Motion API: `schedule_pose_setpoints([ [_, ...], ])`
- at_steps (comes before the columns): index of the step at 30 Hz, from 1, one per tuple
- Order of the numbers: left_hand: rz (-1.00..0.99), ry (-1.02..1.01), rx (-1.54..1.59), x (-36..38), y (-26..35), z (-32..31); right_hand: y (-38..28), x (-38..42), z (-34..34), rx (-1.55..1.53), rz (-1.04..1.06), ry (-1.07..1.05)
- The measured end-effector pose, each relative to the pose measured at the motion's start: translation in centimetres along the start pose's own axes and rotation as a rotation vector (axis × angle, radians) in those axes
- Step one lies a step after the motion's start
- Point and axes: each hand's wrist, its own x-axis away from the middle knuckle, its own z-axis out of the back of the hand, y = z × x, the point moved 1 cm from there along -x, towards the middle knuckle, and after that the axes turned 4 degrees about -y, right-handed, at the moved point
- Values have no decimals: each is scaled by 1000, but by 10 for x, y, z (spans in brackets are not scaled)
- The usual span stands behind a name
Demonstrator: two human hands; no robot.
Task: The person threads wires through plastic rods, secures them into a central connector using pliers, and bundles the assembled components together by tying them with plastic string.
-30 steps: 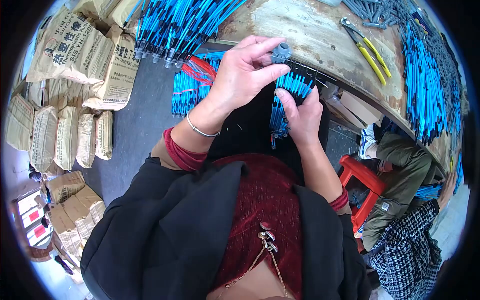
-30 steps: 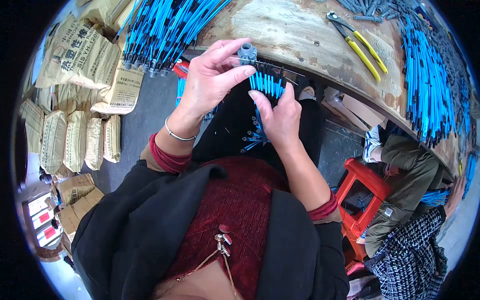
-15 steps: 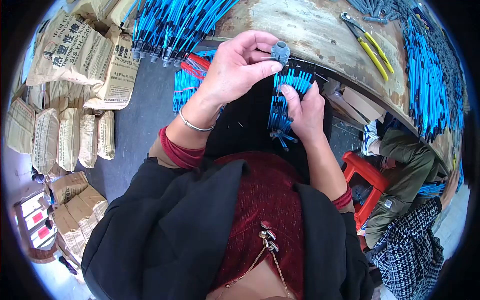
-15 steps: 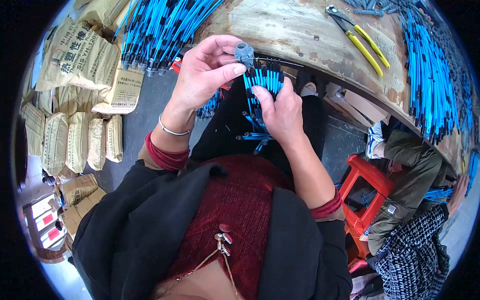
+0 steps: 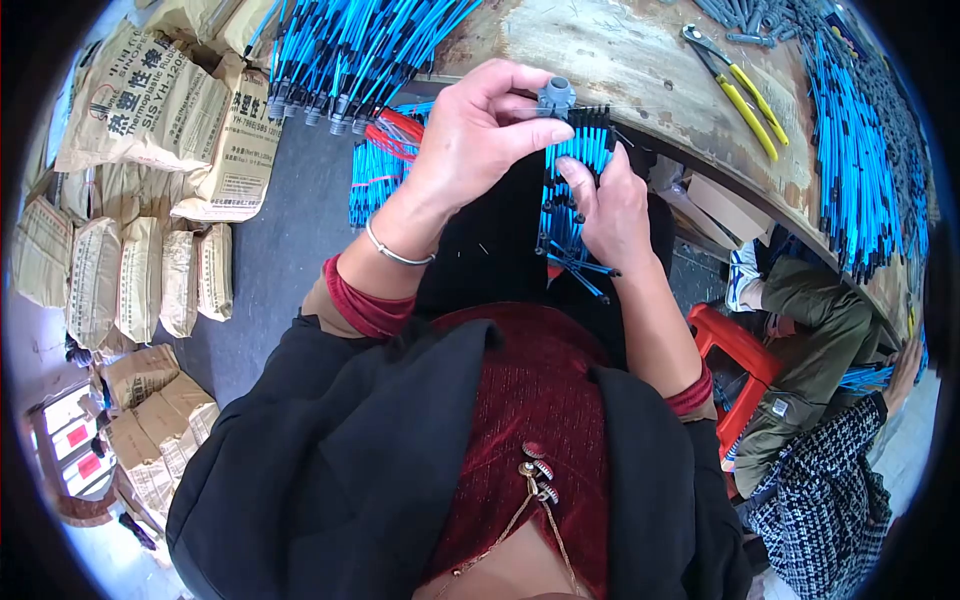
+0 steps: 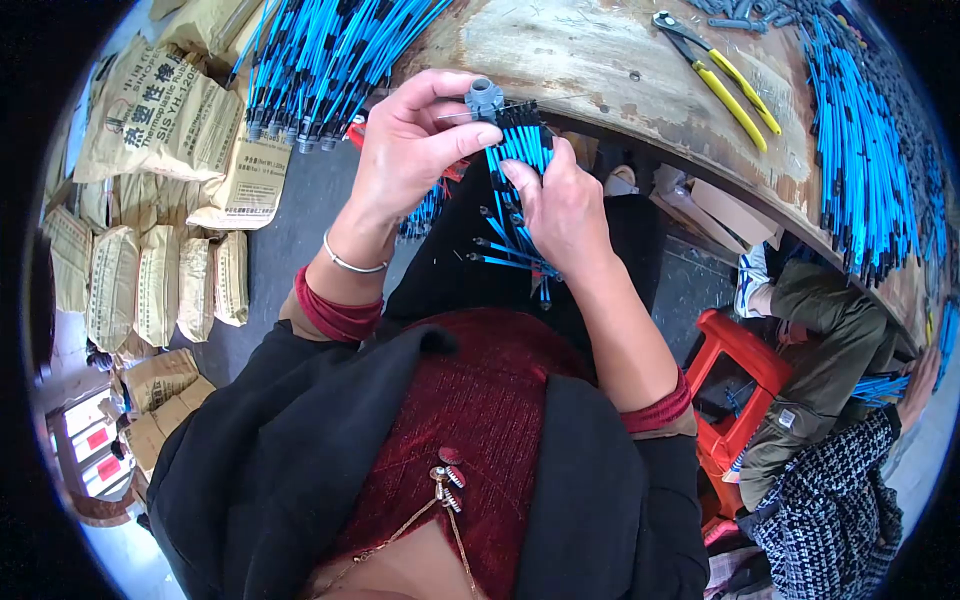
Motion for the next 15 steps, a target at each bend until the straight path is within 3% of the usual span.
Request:
schedule_pose_setpoints([
  [4, -29, -5, 105, 3, -4, 2, 6, 0, 2, -120, 19, -34],
  [8, -4, -119, 214, 4, -6, 13, -2, -6, 12, -154, -73, -229],
  [12, -2, -124, 202, 6, -2, 14, 0, -7, 8, -79, 40, -164],
  [15, 31, -165, 176, 7, -2, 17, 3, -8, 12, -156, 80, -263],
])
